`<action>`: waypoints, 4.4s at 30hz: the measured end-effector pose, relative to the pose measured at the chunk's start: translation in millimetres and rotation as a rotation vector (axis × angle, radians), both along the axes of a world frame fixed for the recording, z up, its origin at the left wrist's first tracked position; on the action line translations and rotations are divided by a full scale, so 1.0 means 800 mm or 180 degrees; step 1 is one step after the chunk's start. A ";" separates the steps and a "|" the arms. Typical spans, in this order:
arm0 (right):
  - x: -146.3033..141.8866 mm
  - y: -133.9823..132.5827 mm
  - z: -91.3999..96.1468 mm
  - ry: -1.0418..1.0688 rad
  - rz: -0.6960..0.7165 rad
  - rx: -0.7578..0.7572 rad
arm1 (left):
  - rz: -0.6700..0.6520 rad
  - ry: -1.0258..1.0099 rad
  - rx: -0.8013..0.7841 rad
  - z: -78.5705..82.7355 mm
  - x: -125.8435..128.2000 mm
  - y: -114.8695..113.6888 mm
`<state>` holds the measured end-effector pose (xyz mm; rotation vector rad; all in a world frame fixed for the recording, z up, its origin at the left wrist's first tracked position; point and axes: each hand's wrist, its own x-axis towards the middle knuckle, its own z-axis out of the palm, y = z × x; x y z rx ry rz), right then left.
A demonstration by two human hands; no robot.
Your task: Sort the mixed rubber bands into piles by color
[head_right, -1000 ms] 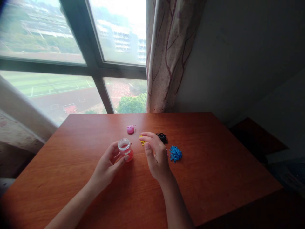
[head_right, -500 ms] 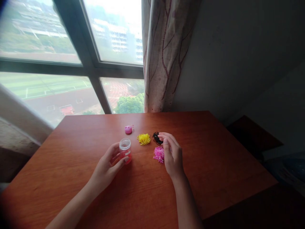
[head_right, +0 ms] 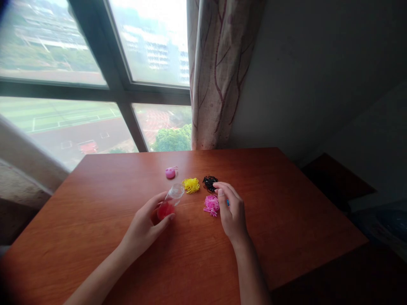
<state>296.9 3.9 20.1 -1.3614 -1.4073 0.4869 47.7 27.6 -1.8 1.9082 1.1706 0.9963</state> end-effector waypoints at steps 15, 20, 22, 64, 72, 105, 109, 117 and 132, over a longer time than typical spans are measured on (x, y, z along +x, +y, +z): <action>0.009 -0.005 -0.005 -0.0189 -0.0134 -0.0036 | -0.0082 0.0260 0.0127 0.009 -0.001 0.000; 0.007 0.001 -0.010 -0.0635 -0.0188 0.0052 | -0.0171 0.0264 0.0116 0.012 0.000 -0.001; 0.002 0.003 -0.015 -0.0956 -0.0220 0.0014 | -0.0166 0.0247 0.0111 0.011 0.000 -0.001; -0.049 0.012 -0.068 -0.3092 -0.0578 -0.0609 | -0.0026 0.0189 0.0239 0.014 0.001 0.000; -0.041 0.017 -0.075 -0.2103 -0.0523 -0.0502 | -0.0032 0.0174 0.0247 0.015 0.001 0.000; -0.066 0.083 -0.005 0.5610 0.1416 -0.0741 | -0.0357 0.0727 0.0140 0.025 0.007 -0.020; -0.063 0.079 -0.008 0.5742 0.1412 -0.0604 | -0.0373 0.0766 0.0157 0.030 0.008 -0.021; -0.069 0.074 -0.009 0.5763 0.1258 -0.0515 | -0.0406 0.0835 0.0066 0.036 0.010 -0.023; -0.075 0.067 0.001 0.5313 0.1018 -0.0523 | -0.0394 0.0924 0.0043 0.039 0.007 -0.023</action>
